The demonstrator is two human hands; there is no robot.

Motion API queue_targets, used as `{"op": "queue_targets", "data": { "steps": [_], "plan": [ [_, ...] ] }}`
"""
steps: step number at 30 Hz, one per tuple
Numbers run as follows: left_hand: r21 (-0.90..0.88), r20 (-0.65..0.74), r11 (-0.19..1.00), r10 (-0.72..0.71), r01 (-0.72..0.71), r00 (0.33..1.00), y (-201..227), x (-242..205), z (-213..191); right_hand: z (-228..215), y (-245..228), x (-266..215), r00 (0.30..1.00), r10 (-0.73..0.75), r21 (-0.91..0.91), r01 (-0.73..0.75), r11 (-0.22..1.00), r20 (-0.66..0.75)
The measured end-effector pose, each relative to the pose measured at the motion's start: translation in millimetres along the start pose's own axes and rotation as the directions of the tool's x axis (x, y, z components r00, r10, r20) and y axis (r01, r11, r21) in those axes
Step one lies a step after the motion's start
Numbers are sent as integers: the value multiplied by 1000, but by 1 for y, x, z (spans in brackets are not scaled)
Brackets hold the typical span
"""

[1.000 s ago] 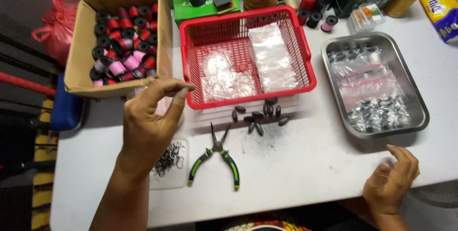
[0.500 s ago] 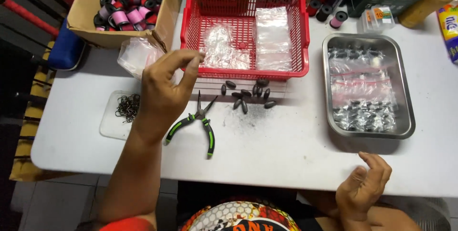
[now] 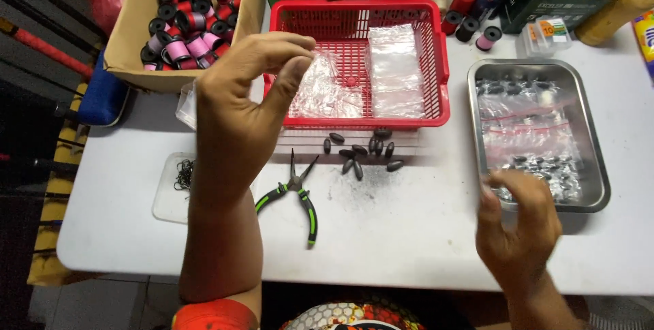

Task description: The person is assembling fishing lures by placing metal sinkers into small plastic bags and using pliers to manipulate small metal components on a workspace.

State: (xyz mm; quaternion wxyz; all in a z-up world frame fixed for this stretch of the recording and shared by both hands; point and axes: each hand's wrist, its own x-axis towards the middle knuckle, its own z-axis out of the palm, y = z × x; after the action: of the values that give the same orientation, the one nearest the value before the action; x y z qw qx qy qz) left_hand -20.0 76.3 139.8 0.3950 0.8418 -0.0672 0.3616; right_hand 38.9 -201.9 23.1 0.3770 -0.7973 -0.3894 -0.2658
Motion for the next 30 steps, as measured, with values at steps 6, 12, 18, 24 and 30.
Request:
{"op": "queue_targets", "data": {
  "steps": [6, 12, 18, 24, 30],
  "plan": [
    [38, -27, 999, -19, 20, 999, 2, 3, -22, 42, -21, 107, 962, -231, 167, 206, 964, 144],
    [46, -47, 998, -43, 45, 998, 8, 4, -29, 95, -26, 167, 851, -93, 176, 0, 984, 517],
    [1, -100, 992, -129, 130, 987, 15, 2, -30, 100, -41, 174, 824, -144, 269, -11, 963, 548],
    [24, -16, 996, -87, 88, 996, 14, -3, -26, 67, -46, 146, 862, -24, 222, -103, 970, 507],
    [35, 87, 999, -7, 4, 996, 20, -2, -17, 47, -34, 109, 860, 148, 228, -289, 930, 488]
  ]
}}
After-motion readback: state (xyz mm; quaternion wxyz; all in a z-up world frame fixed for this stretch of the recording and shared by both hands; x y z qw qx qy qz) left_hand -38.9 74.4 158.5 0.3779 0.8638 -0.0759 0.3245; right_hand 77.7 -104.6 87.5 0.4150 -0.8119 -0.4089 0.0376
